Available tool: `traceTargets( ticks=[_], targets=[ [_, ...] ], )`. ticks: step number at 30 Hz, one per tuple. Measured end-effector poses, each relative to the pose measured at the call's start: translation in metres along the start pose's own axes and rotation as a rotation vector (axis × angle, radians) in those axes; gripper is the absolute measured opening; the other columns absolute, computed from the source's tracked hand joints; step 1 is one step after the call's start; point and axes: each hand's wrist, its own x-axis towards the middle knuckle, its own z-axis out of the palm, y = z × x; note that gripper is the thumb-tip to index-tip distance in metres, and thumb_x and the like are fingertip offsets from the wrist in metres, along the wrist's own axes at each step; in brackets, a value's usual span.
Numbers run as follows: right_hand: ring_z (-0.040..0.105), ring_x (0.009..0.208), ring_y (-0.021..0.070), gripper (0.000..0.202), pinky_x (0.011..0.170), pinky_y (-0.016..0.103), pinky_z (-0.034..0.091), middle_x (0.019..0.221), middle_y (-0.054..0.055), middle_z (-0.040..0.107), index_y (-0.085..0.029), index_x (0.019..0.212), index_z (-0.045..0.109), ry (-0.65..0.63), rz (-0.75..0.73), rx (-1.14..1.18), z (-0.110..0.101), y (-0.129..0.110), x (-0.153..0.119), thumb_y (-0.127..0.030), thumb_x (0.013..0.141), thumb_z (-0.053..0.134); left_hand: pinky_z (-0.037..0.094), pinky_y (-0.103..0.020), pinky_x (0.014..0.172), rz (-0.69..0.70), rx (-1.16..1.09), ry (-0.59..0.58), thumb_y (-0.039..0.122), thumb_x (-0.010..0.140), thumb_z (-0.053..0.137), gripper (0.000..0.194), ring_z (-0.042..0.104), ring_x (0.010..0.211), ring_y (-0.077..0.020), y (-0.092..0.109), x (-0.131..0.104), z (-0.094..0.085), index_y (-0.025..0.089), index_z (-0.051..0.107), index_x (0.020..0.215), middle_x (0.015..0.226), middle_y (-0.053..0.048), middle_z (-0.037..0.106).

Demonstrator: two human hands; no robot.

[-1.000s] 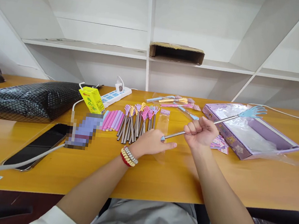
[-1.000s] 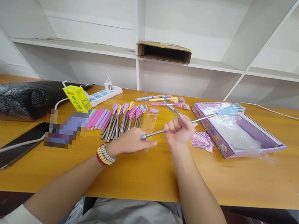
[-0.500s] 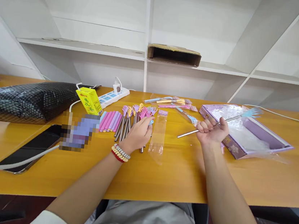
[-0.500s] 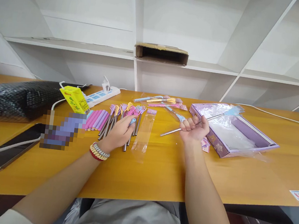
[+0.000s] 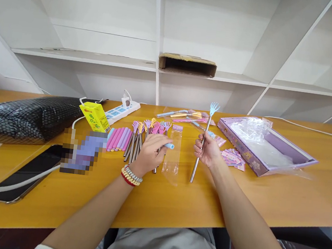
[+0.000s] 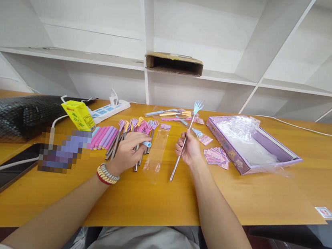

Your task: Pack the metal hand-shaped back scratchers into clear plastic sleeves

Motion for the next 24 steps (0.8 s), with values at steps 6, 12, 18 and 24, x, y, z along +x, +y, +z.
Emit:
traceTargets(
  ticks=[6,12,18,24],
  targets=[
    [0.032,0.034,0.0087,0.032,0.031,0.019,0.022,0.045,-0.007,0.034,-0.022,0.07,0.033,0.013,-0.005,-0.01,0.0009,0.0024,0.0001,-0.05,0.083,0.045,0.045,-0.042,0.093,0.029,-0.056,0.094,0.01,0.08,0.049,0.014,0.059,0.105,-0.0194,0.0025,0.0028,0.0002,0.018,0.06,0.077,0.103,-0.007,0.069],
    [0.032,0.034,0.0088,0.031,0.031,0.019,0.024,0.046,-0.008,0.035,-0.022,0.07,0.034,-0.019,-0.023,-0.008,0.0025,0.0047,-0.0012,-0.047,0.081,0.049,0.051,-0.035,0.085,-0.2,-0.126,0.068,0.015,0.08,0.053,0.02,0.062,0.101,-0.019,0.001,-0.0033,0.0028,0.018,0.054,0.099,0.107,-0.01,0.067],
    [0.033,0.034,0.0093,0.03,0.031,0.019,0.024,0.046,-0.007,0.036,-0.022,0.07,0.034,-0.031,-0.005,-0.019,0.0034,0.0082,-0.0005,-0.048,0.082,0.046,0.052,-0.026,0.064,-0.382,-0.196,0.0,0.028,0.079,0.059,0.026,0.067,0.081,-0.0171,0.003,-0.0059,0.0057,0.019,0.049,0.102,0.099,-0.009,0.069],
    [0.034,0.035,0.0091,0.032,0.032,0.019,0.026,0.046,-0.008,0.036,-0.022,0.07,0.034,-0.057,0.006,-0.035,0.0038,0.0082,-0.0013,-0.049,0.08,0.047,0.042,-0.02,0.051,-0.3,-0.149,-0.169,0.034,0.085,0.05,0.025,0.055,0.051,-0.0095,0.0062,-0.0043,0.0012,0.015,0.058,0.098,0.063,0.0,0.063]
  ],
)
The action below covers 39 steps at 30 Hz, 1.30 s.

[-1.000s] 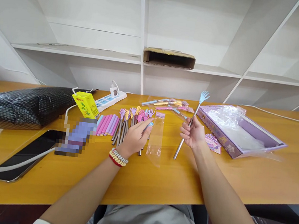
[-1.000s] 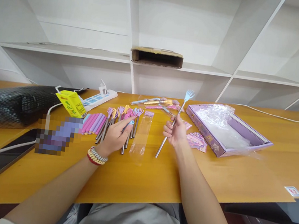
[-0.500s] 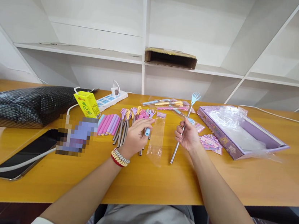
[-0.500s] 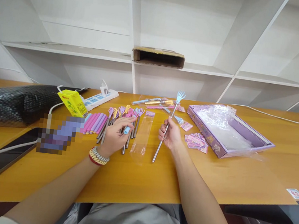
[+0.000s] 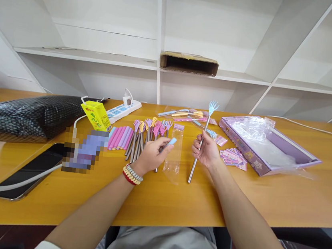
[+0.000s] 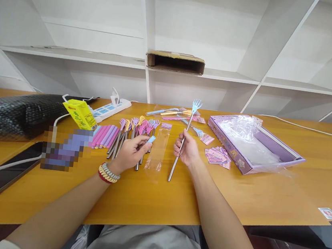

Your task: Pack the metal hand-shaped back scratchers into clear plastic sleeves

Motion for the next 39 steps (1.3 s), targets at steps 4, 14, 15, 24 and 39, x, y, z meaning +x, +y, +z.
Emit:
traceTargets(
  ticks=[4,14,15,24,39],
  targets=[
    [0.034,0.034,0.0086,0.033,0.031,0.019,0.027,0.046,-0.008,0.037,-0.023,0.07,0.035,-0.003,-0.005,-0.026,0.001,-0.002,-0.001,-0.052,0.079,0.047,0.035,-0.02,0.048,0.077,0.097,-0.129,0.034,0.086,0.047,0.025,0.044,0.046,-0.007,0.003,-0.001,-0.001,0.016,0.064,0.091,0.055,0.003,0.054],
    [0.047,0.03,0.0094,0.026,0.023,0.016,0.024,0.058,0.0,0.062,-0.018,0.088,0.049,-0.149,0.053,-0.299,0.016,0.014,-0.008,-0.04,0.076,0.058,0.048,-0.029,0.079,0.18,0.179,-0.188,0.019,0.084,0.043,0.041,0.061,0.086,-0.0161,0.0,-0.002,0.006,0.019,0.052,0.125,0.101,-0.007,0.065],
    [0.047,0.03,0.009,0.027,0.023,0.016,0.023,0.06,-0.001,0.063,-0.018,0.088,0.049,-0.151,0.039,-0.293,0.018,0.015,-0.008,-0.041,0.076,0.059,0.048,-0.03,0.079,0.183,0.191,-0.203,0.019,0.085,0.042,0.042,0.061,0.086,-0.0162,0.0,-0.002,0.007,0.019,0.05,0.127,0.101,-0.007,0.065],
    [0.042,0.028,0.0051,0.035,0.022,0.013,0.021,0.057,-0.006,0.058,-0.019,0.087,0.046,-0.135,-0.011,-0.326,0.017,0.02,-0.006,-0.036,0.067,0.07,0.047,-0.03,0.081,0.173,0.195,-0.223,0.025,0.088,0.042,0.032,0.061,0.088,-0.0173,0.007,-0.002,0.007,0.022,0.056,0.117,0.099,-0.007,0.064],
    [0.061,0.067,0.0188,0.04,0.06,0.027,0.041,0.066,0.011,0.063,-0.017,0.057,0.052,0.412,-0.171,-1.496,0.001,0.023,0.006,-0.042,0.085,0.036,0.042,-0.024,0.059,-0.004,0.266,-0.131,0.027,0.084,0.047,0.044,0.056,0.057,-0.0123,-0.004,-0.004,0.012,0.018,0.041,0.126,0.068,0.002,0.056]
  ],
)
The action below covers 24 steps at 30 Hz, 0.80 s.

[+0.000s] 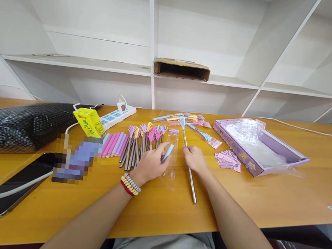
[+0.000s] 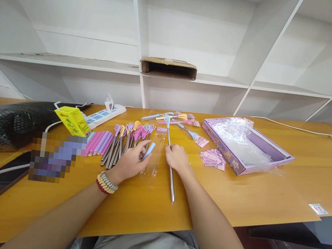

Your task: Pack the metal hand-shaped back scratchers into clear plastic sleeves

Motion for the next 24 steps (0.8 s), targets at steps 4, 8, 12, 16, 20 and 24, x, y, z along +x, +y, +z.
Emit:
traceTargets(
  ticks=[4,8,12,16,20,24],
  targets=[
    [0.063,0.083,0.027,0.034,0.067,0.033,0.043,0.088,0.017,0.066,-0.016,0.073,0.063,-0.079,0.068,-0.334,0.0,-0.001,-0.003,-0.037,0.083,0.038,0.041,-0.024,0.058,-0.029,0.044,0.011,0.028,0.083,0.048,0.042,0.054,0.055,-0.0126,0.001,0.001,-0.001,0.017,0.043,0.123,0.063,0.003,0.055],
    [0.063,0.088,0.0288,0.031,0.071,0.036,0.044,0.094,0.018,0.065,-0.016,0.094,0.062,-0.072,0.057,-0.423,0.001,-0.004,-0.004,-0.036,0.083,0.041,0.04,-0.024,0.057,-0.054,0.088,0.003,0.028,0.082,0.05,0.04,0.053,0.051,-0.0129,0.002,0.001,0.0,0.018,0.045,0.12,0.056,0.005,0.05],
    [0.062,0.089,0.0288,0.032,0.074,0.038,0.044,0.095,0.019,0.064,-0.015,0.102,0.057,-0.066,0.044,-0.458,0.004,-0.006,-0.005,-0.037,0.084,0.041,0.041,-0.025,0.059,-0.043,0.087,-0.018,0.027,0.081,0.05,0.038,0.054,0.052,-0.0133,0.003,0.001,0.001,0.018,0.048,0.118,0.056,0.005,0.051],
    [0.062,0.087,0.0297,0.035,0.072,0.039,0.044,0.094,0.019,0.064,-0.015,0.101,0.056,-0.055,0.037,-0.476,0.006,-0.005,-0.006,-0.04,0.084,0.041,0.042,-0.025,0.06,0.019,0.043,-0.044,0.029,0.084,0.048,0.036,0.055,0.054,-0.0134,0.002,0.0,0.003,0.018,0.047,0.118,0.06,0.003,0.054],
    [0.061,0.081,0.0274,0.037,0.07,0.036,0.042,0.086,0.016,0.064,-0.016,0.095,0.058,0.052,0.04,-0.414,0.0,-0.006,-0.007,-0.047,0.082,0.043,0.043,-0.026,0.062,0.01,-0.015,-0.073,0.032,0.084,0.049,0.035,0.056,0.059,-0.014,0.003,0.0,0.006,0.019,0.047,0.117,0.065,0.002,0.057],
    [0.054,0.064,0.0165,0.04,0.062,0.028,0.038,0.067,0.004,0.058,-0.02,0.089,0.058,0.072,-0.184,0.035,-0.005,-0.01,-0.011,-0.055,0.084,0.039,0.045,-0.026,0.062,-0.029,-0.084,-0.06,0.036,0.082,0.054,0.04,0.058,0.062,-0.0143,0.003,0.0,0.007,0.02,0.045,0.118,0.069,0.002,0.059]
  ],
)
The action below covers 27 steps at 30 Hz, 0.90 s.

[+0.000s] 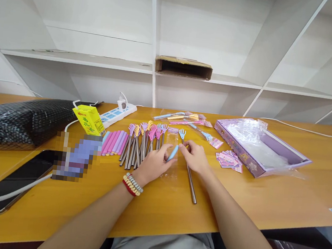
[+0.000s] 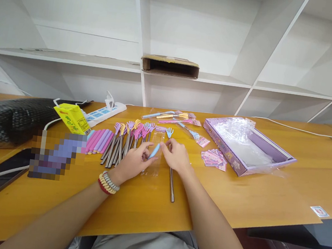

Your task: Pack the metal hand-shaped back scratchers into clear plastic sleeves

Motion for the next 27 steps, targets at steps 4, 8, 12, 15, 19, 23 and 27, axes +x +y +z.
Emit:
traceTargets(
  ticks=[4,8,12,15,19,23,27],
  targets=[
    [0.047,0.058,0.0102,0.032,0.057,0.023,0.037,0.064,-0.002,0.053,-0.019,0.085,0.057,-0.162,-0.175,0.523,0.007,-0.004,-0.004,-0.05,0.082,0.049,0.045,-0.026,0.062,0.005,-0.047,0.053,0.037,0.081,0.056,0.043,0.058,0.063,-0.014,-0.001,0.001,0.0,0.019,0.042,0.118,0.07,0.002,0.058],
    [0.052,0.063,0.0095,0.027,0.061,0.023,0.041,0.072,-0.001,0.058,-0.016,0.079,0.057,-0.275,-0.17,0.731,0.016,-0.005,-0.005,-0.043,0.074,0.062,0.045,-0.026,0.063,0.019,-0.121,0.042,0.031,0.08,0.058,0.045,0.057,0.063,-0.0127,0.001,0.0,-0.002,0.021,0.039,0.12,0.07,0.003,0.057],
    [0.053,0.058,0.0096,0.028,0.051,0.021,0.041,0.07,-0.001,0.058,-0.017,0.079,0.055,-0.258,-0.049,0.969,0.017,-0.004,-0.001,-0.044,0.074,0.061,0.047,-0.029,0.069,0.017,-0.165,0.013,0.041,0.077,0.06,0.059,0.057,0.07,-0.0133,0.005,-0.002,-0.004,0.022,0.033,0.127,0.083,0.0,0.059],
    [0.055,0.055,0.0109,0.029,0.046,0.022,0.041,0.068,-0.001,0.059,-0.019,0.085,0.053,-0.188,0.056,1.146,0.012,-0.002,0.003,-0.044,0.074,0.061,0.047,-0.031,0.075,0.054,-0.163,0.046,0.042,0.081,0.054,0.056,0.056,0.078,-0.0143,0.006,-0.003,-0.005,0.021,0.032,0.129,0.093,-0.004,0.058],
    [0.036,0.036,0.0043,0.029,0.036,0.016,0.025,0.049,-0.008,0.041,-0.018,0.087,0.053,-0.047,0.161,1.268,0.006,-0.001,0.007,-0.044,0.075,0.06,0.046,-0.033,0.079,0.053,-0.099,0.05,0.04,0.086,0.048,0.048,0.055,0.081,-0.015,0.004,-0.002,-0.007,0.019,0.036,0.127,0.095,-0.005,0.058],
    [0.015,0.031,0.0025,0.037,0.033,0.016,0.011,0.041,-0.011,0.021,-0.019,0.073,0.047,0.036,0.238,1.323,0.002,-0.001,0.009,-0.055,0.078,0.052,0.046,-0.033,0.082,0.059,-0.059,0.029,0.039,0.086,0.046,0.041,0.056,0.086,-0.0157,0.003,-0.002,-0.007,0.019,0.042,0.122,0.096,-0.005,0.058],
    [0.017,0.032,0.0032,0.045,0.033,0.018,0.011,0.04,-0.01,0.023,-0.019,0.063,0.041,0.057,0.3,1.261,0.001,0.001,0.011,-0.061,0.078,0.047,0.045,-0.033,0.082,0.088,-0.022,0.009,0.036,0.087,0.046,0.033,0.057,0.088,-0.0163,0.003,-0.001,-0.006,0.018,0.048,0.114,0.095,-0.005,0.059]
  ],
)
